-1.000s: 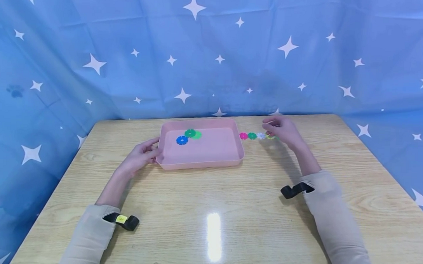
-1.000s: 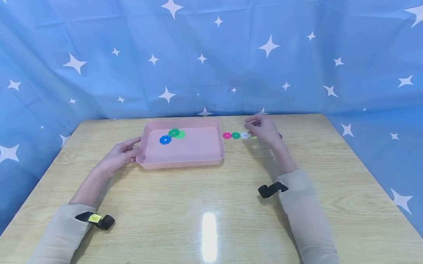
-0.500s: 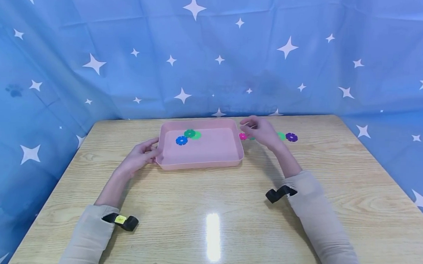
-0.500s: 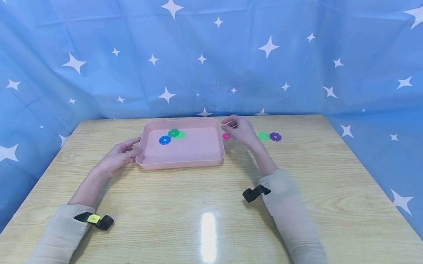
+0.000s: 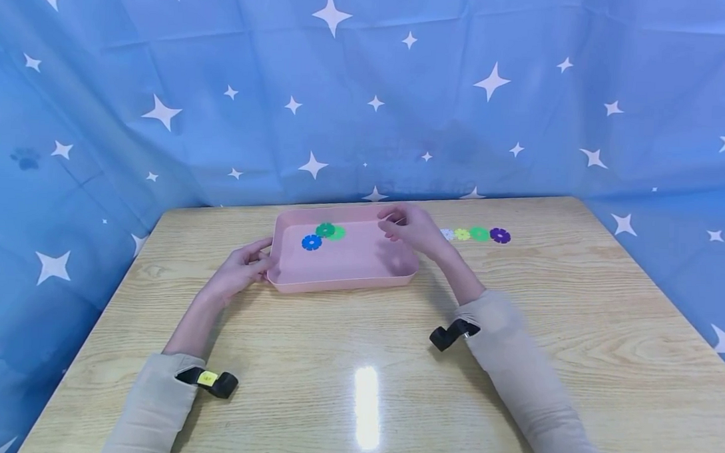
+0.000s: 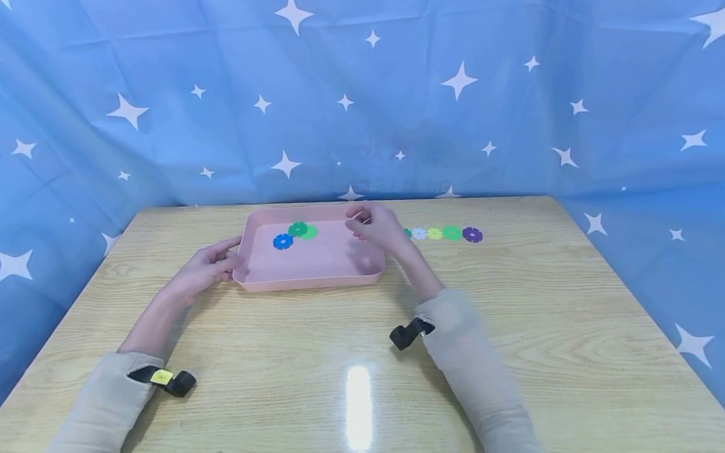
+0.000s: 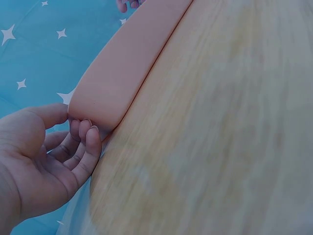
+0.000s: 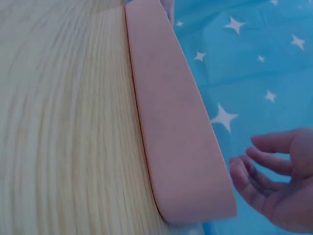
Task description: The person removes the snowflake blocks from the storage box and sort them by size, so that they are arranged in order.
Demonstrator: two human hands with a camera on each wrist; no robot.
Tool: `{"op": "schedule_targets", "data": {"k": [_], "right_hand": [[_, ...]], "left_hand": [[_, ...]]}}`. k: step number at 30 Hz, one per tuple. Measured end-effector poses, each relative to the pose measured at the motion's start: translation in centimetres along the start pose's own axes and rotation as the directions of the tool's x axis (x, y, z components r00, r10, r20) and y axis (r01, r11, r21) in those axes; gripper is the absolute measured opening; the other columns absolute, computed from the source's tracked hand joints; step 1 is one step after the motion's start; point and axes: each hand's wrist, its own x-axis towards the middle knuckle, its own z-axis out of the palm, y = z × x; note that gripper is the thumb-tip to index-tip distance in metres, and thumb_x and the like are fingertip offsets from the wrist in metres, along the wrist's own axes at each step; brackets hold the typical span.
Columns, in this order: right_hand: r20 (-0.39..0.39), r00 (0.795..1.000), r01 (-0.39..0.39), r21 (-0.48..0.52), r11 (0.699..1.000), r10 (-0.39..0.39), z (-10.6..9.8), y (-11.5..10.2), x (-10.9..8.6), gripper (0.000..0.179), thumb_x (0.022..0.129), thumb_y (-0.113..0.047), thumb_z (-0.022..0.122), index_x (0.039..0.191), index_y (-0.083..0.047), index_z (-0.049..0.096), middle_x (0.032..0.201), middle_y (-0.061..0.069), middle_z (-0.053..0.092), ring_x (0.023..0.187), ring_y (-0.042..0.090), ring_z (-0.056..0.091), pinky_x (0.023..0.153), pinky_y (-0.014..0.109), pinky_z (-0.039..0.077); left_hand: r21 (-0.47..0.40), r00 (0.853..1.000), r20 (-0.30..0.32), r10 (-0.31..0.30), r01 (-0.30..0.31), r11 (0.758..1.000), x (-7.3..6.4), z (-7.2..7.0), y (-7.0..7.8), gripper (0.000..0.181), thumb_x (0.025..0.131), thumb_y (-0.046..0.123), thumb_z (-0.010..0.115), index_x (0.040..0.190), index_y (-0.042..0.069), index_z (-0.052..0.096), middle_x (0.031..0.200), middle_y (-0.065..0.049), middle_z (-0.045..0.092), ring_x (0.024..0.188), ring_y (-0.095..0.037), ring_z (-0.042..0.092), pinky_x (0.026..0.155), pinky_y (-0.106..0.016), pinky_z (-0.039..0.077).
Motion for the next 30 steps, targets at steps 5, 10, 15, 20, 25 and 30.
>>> {"op": "schedule_targets", "data": {"k": [5, 10, 15, 20, 25, 30], "right_hand": [[0.024, 0.999, 0.041, 0.014, 0.999, -0.042, 2.0, -0.3, 1.0, 0.03, 0.099, -0.012, 0.064, 0.122, 0.007, 0.063, 0.11, 0.018, 0.067, 0.094, 0.037, 0.067, 0.081, 0.038, 0.057], [0.021, 0.996, 0.081, 0.015, 0.997, -0.081, 4.0, -0.3, 2.0, 0.023, 0.097, -0.007, 0.067, 0.115, 0.007, 0.068, 0.104, 0.015, 0.07, 0.091, 0.03, 0.067, 0.08, 0.034, 0.057], [0.055, 0.998, 0.029, -0.04, 0.999, -0.027, 5.6, -0.4, 2.3, 0.028, 0.099, -0.016, 0.065, 0.122, 0.0, 0.066, 0.109, 0.008, 0.067, 0.097, 0.022, 0.063, 0.085, 0.033, 0.054], [0.1, 0.995, -0.005, -0.048, 0.999, 0.01, 7.0, -0.4, 2.5, 0.034, 0.102, -0.021, 0.063, 0.131, -0.003, 0.061, 0.117, 0.006, 0.064, 0.102, 0.022, 0.062, 0.089, 0.034, 0.054], [0.102, 0.995, -0.013, -0.049, 0.999, 0.018, 8.1, -0.2, 3.4, 0.039, 0.101, -0.018, 0.063, 0.137, -0.003, 0.057, 0.13, 0.01, 0.061, 0.117, 0.026, 0.059, 0.101, 0.037, 0.05], [0.106, 0.993, -0.042, -0.06, 0.997, 0.048, 8.4, -0.2, 3.9, 0.04, 0.1, -0.013, 0.064, 0.138, -0.003, 0.056, 0.129, 0.01, 0.062, 0.122, 0.027, 0.057, 0.101, 0.037, 0.049]], "left_hand": [[-0.004, 1.0, -0.015, -0.02, 0.019, 1.0, 0.0, 0.0, -0.1, 0.063, 0.103, 0.01, 0.058, 0.158, 0.003, 0.029, 0.105, -0.013, 0.055, 0.081, -0.012, 0.061, 0.075, -0.024, 0.056], [-0.006, 1.0, -0.012, -0.02, 0.02, 1.0, -0.1, 0.0, 0.0, 0.063, 0.103, 0.01, 0.058, 0.158, 0.003, 0.029, 0.105, -0.013, 0.056, 0.082, -0.013, 0.062, 0.076, -0.024, 0.056], [-0.007, 1.0, -0.009, -0.018, 0.018, 1.0, 0.0, -0.1, 0.0, 0.064, 0.102, 0.011, 0.058, 0.159, 0.003, 0.028, 0.105, -0.013, 0.056, 0.082, -0.013, 0.062, 0.076, -0.024, 0.056], [-0.007, 1.0, -0.01, -0.018, 0.018, 1.0, 0.1, -0.1, 0.0, 0.065, 0.102, 0.012, 0.059, 0.159, 0.004, 0.028, 0.106, -0.012, 0.057, 0.083, -0.013, 0.062, 0.077, -0.024, 0.055], [-0.005, 1.0, -0.001, -0.006, 0.006, 1.0, 0.0, -0.1, 0.0, 0.065, 0.103, 0.013, 0.059, 0.159, 0.003, 0.028, 0.107, -0.014, 0.057, 0.083, -0.013, 0.062, 0.077, -0.024, 0.056], [-0.023, 1.0, 0.002, 0.005, -0.005, 1.0, 0.1, 0.0, -0.1, 0.064, 0.103, 0.01, 0.058, 0.158, 0.001, 0.028, 0.106, -0.015, 0.056, 0.08, -0.012, 0.062, 0.075, -0.026, 0.057]]}}
